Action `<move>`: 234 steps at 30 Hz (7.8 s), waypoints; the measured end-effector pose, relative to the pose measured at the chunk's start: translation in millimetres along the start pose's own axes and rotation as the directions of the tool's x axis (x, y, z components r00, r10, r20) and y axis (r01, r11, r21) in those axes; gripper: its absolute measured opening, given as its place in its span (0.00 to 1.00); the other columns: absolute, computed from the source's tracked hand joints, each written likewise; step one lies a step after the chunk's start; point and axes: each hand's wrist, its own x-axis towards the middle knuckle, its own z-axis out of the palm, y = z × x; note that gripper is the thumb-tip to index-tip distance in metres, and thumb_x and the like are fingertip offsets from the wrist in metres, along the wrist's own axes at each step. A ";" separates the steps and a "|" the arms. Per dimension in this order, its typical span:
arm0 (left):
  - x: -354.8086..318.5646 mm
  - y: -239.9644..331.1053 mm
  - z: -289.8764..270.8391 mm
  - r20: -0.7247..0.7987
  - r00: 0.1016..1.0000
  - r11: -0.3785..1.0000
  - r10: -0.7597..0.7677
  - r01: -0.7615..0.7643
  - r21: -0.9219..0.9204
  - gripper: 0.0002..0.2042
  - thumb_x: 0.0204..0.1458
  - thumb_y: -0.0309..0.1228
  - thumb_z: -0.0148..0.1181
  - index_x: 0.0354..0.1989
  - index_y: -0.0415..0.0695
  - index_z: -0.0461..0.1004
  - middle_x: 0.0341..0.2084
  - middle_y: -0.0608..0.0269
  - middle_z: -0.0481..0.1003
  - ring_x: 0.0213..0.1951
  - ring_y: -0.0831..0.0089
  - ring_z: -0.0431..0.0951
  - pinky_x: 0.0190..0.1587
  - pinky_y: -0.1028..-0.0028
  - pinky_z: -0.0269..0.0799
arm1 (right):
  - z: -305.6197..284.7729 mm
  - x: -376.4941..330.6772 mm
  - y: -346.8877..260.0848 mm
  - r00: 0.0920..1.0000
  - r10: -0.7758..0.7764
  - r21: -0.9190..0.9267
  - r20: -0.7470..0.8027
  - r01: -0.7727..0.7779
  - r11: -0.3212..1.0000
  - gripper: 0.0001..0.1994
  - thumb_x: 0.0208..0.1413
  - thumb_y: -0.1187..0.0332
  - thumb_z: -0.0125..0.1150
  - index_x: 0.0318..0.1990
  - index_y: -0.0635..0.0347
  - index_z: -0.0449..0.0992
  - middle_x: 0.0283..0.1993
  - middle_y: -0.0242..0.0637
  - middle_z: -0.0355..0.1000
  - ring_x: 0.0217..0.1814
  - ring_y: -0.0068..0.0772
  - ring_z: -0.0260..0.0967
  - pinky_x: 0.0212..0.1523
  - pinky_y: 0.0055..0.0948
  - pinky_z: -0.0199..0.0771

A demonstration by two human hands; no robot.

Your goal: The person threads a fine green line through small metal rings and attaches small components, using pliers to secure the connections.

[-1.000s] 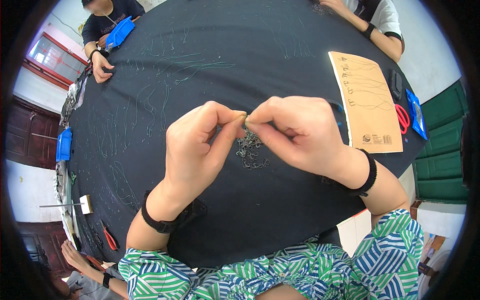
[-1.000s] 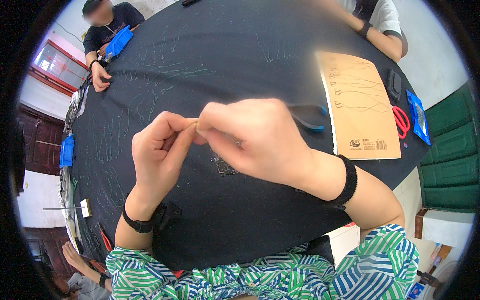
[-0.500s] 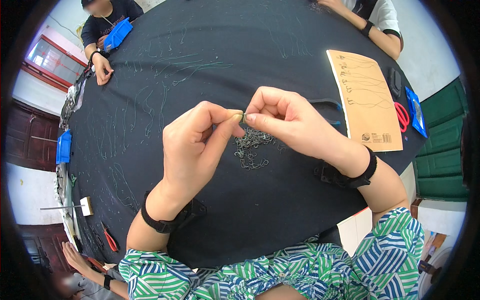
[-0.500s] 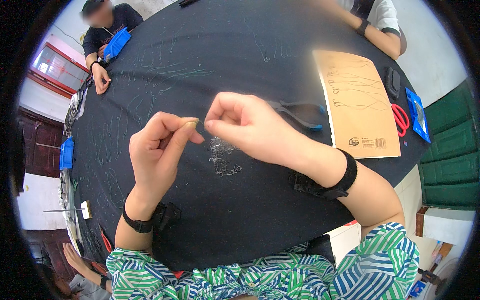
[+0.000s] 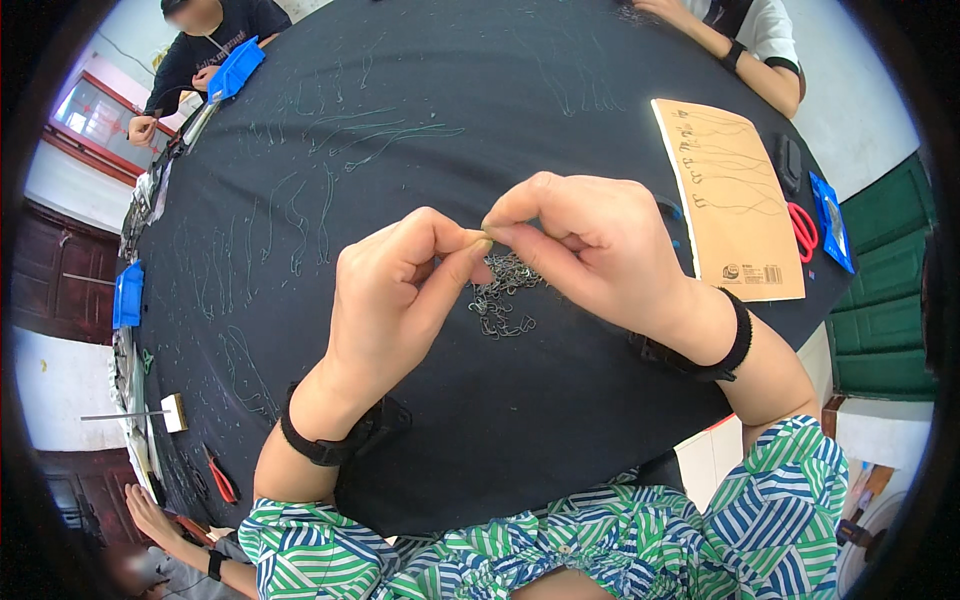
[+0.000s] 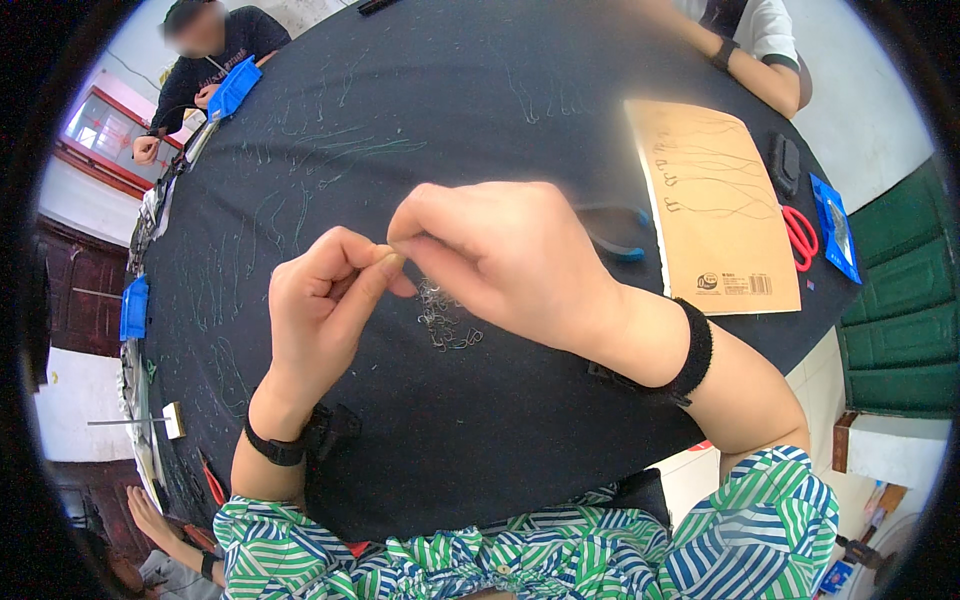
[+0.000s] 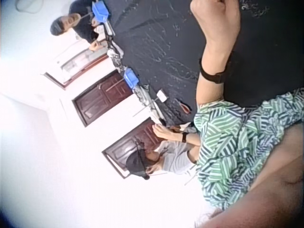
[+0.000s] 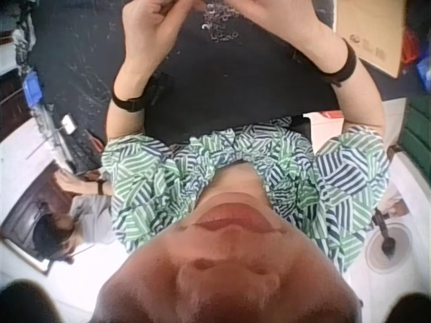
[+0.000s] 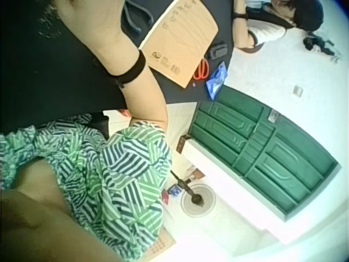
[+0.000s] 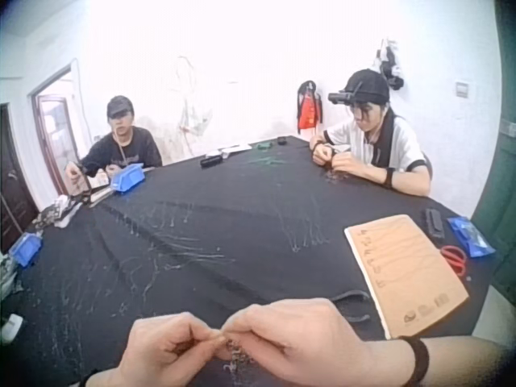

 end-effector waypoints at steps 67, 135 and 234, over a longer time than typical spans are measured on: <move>1.1 -11.3 0.4 0.101 0.943 0.652 -0.318 0.295 -0.699 0.06 0.63 0.29 0.56 0.40 0.38 0.73 0.25 0.69 0.75 0.29 0.86 0.73 0.33 0.86 0.65 | 4.1 -9.4 7.8 0.976 -0.023 0.155 0.218 -0.011 0.988 0.06 0.45 0.74 0.70 0.30 0.58 0.78 0.29 0.31 0.66 0.26 0.24 0.64 0.25 0.23 0.63; 1.4 -11.8 11.7 -0.143 0.965 0.813 -0.218 0.099 -0.573 0.05 0.61 0.28 0.58 0.38 0.40 0.75 0.32 0.69 0.77 0.25 0.93 0.65 0.25 0.89 0.58 | 12.7 -12.5 -10.0 0.882 0.294 0.146 0.368 -0.367 0.919 0.03 0.50 0.72 0.57 0.28 0.59 0.72 0.26 0.42 0.73 0.30 0.47 0.74 0.27 0.38 0.70; 16.4 -41.5 1.4 -0.366 0.924 0.963 -0.113 0.011 -0.268 0.09 0.60 0.32 0.57 0.36 0.38 0.71 0.23 0.63 0.76 0.27 0.79 0.76 0.31 0.75 0.71 | -87.7 0.7 66.9 0.990 0.138 -0.503 -0.004 -0.121 0.856 0.09 0.55 0.79 0.59 0.34 0.65 0.62 0.43 0.37 0.62 0.42 0.27 0.59 0.45 0.21 0.60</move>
